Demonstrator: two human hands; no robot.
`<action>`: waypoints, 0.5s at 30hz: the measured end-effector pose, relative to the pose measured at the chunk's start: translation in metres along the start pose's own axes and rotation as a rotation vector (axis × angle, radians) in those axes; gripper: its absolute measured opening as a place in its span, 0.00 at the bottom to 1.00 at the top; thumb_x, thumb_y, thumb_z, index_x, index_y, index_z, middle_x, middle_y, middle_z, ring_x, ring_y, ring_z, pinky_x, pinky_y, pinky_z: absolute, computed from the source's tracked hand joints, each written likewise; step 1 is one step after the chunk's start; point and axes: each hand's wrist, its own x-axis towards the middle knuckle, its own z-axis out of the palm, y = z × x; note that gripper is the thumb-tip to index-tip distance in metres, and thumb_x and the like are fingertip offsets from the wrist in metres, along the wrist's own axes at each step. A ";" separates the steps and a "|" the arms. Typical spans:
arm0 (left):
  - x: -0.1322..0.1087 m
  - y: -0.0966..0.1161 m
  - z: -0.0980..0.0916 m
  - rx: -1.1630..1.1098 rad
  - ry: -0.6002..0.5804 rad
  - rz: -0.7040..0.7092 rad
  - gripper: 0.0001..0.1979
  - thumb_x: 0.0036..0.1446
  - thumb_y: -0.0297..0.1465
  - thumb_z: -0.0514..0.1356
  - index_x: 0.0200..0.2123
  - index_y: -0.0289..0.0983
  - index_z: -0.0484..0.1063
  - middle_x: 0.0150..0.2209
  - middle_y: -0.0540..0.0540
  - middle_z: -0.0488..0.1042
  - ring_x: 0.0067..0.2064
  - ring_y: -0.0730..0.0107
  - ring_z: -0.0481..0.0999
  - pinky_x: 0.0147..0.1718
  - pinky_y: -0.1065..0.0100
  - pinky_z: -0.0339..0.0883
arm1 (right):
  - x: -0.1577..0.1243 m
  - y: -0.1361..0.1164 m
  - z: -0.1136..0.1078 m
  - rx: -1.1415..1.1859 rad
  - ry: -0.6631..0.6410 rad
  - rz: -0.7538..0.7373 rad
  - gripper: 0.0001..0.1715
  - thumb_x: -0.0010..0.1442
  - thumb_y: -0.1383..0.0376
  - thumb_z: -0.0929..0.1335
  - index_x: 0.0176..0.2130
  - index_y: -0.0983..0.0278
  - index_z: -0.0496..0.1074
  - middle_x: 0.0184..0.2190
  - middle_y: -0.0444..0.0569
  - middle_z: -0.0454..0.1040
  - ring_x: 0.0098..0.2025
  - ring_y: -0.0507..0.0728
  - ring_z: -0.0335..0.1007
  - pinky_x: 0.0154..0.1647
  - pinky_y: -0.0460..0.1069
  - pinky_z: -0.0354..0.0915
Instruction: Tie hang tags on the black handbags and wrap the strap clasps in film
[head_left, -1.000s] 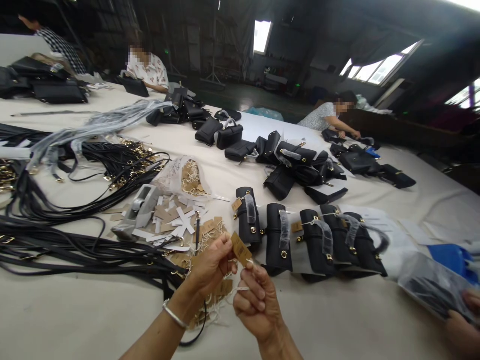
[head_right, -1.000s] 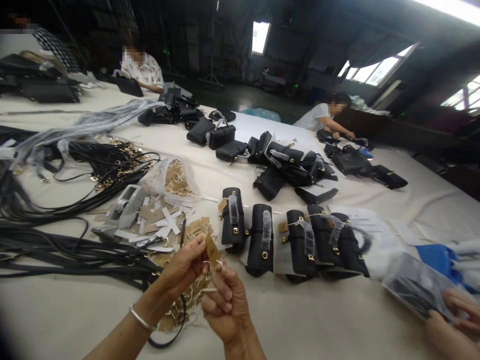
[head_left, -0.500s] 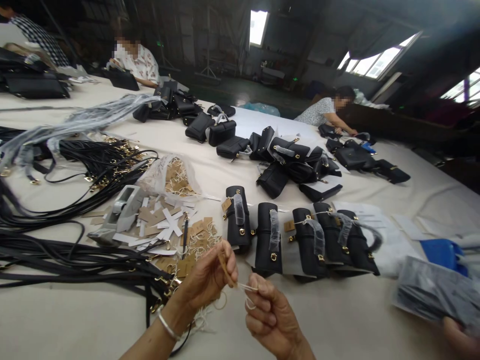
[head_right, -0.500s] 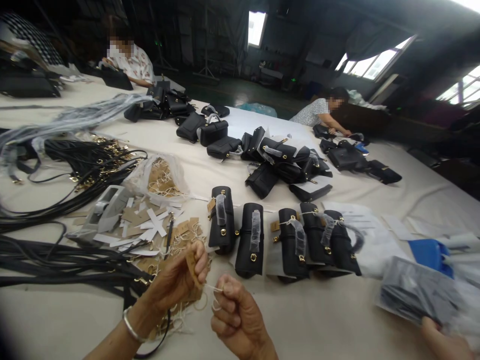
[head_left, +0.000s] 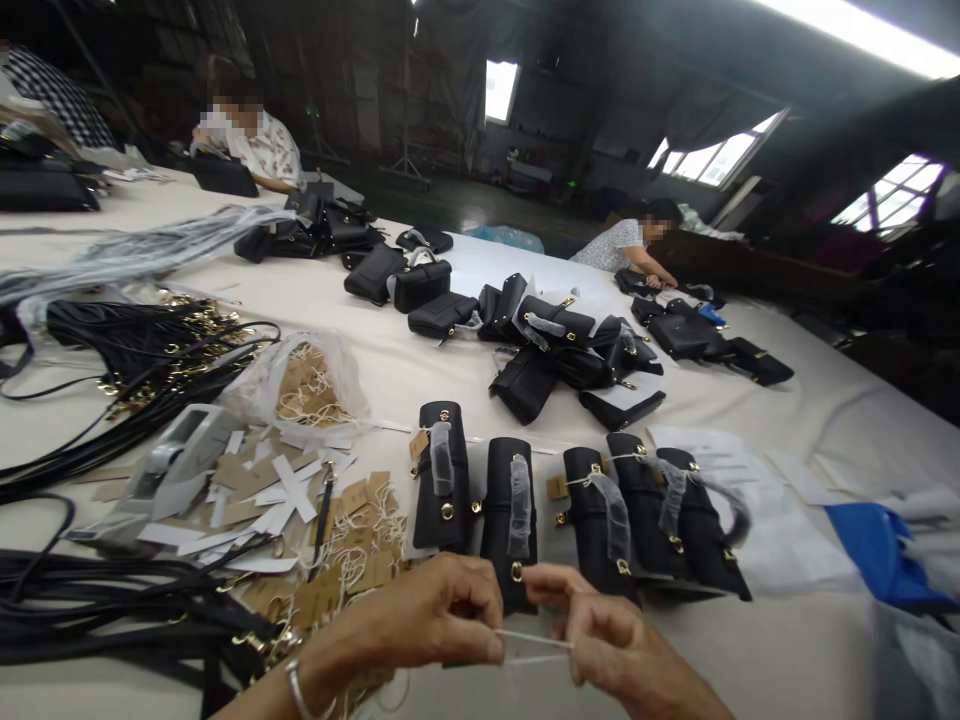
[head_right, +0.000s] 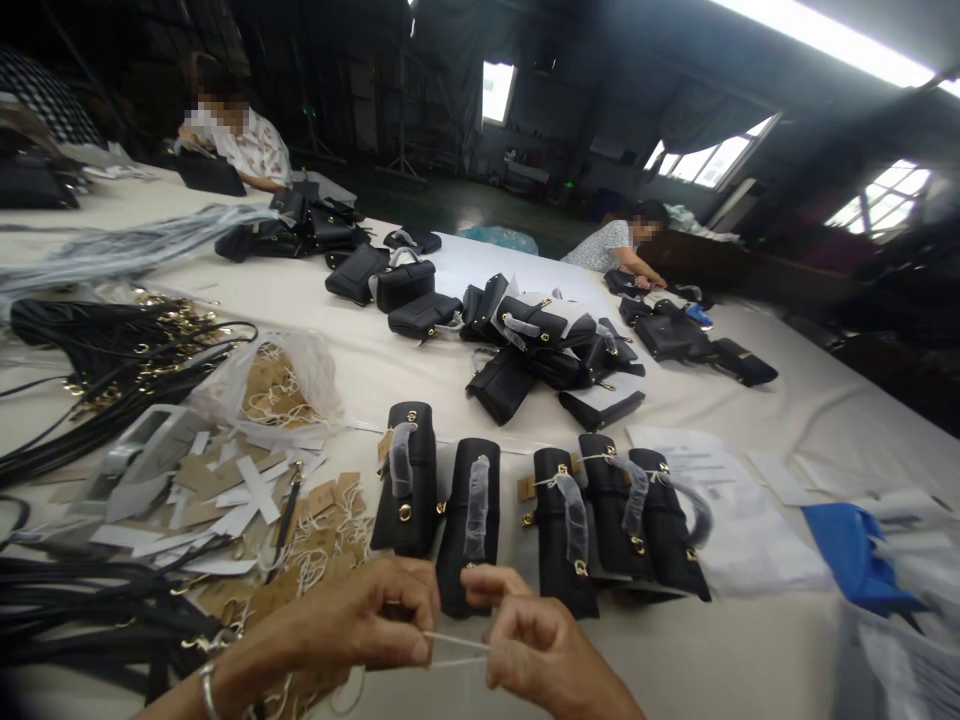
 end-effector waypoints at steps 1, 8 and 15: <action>0.006 0.001 -0.002 -0.054 0.013 0.033 0.12 0.57 0.41 0.64 0.34 0.39 0.80 0.37 0.47 0.74 0.39 0.68 0.73 0.39 0.70 0.65 | 0.006 -0.001 -0.001 0.147 0.050 -0.054 0.20 0.49 0.53 0.78 0.22 0.65 0.73 0.49 0.50 0.73 0.50 0.57 0.68 0.53 0.51 0.63; 0.050 -0.015 -0.006 -0.198 0.587 -0.076 0.15 0.65 0.39 0.53 0.40 0.38 0.75 0.37 0.44 0.73 0.41 0.62 0.72 0.42 0.65 0.65 | 0.055 -0.009 -0.021 0.480 0.283 -0.017 0.17 0.53 0.54 0.76 0.33 0.64 0.73 0.19 0.36 0.60 0.15 0.42 0.45 0.12 0.38 0.42; 0.095 -0.049 -0.001 -0.132 0.672 0.137 0.10 0.61 0.27 0.56 0.41 0.41 0.77 0.39 0.43 0.73 0.42 0.59 0.70 0.47 0.65 0.61 | 0.115 -0.013 -0.033 -0.267 0.174 0.281 0.19 0.52 0.59 0.67 0.43 0.65 0.69 0.16 0.36 0.64 0.12 0.43 0.44 0.12 0.41 0.37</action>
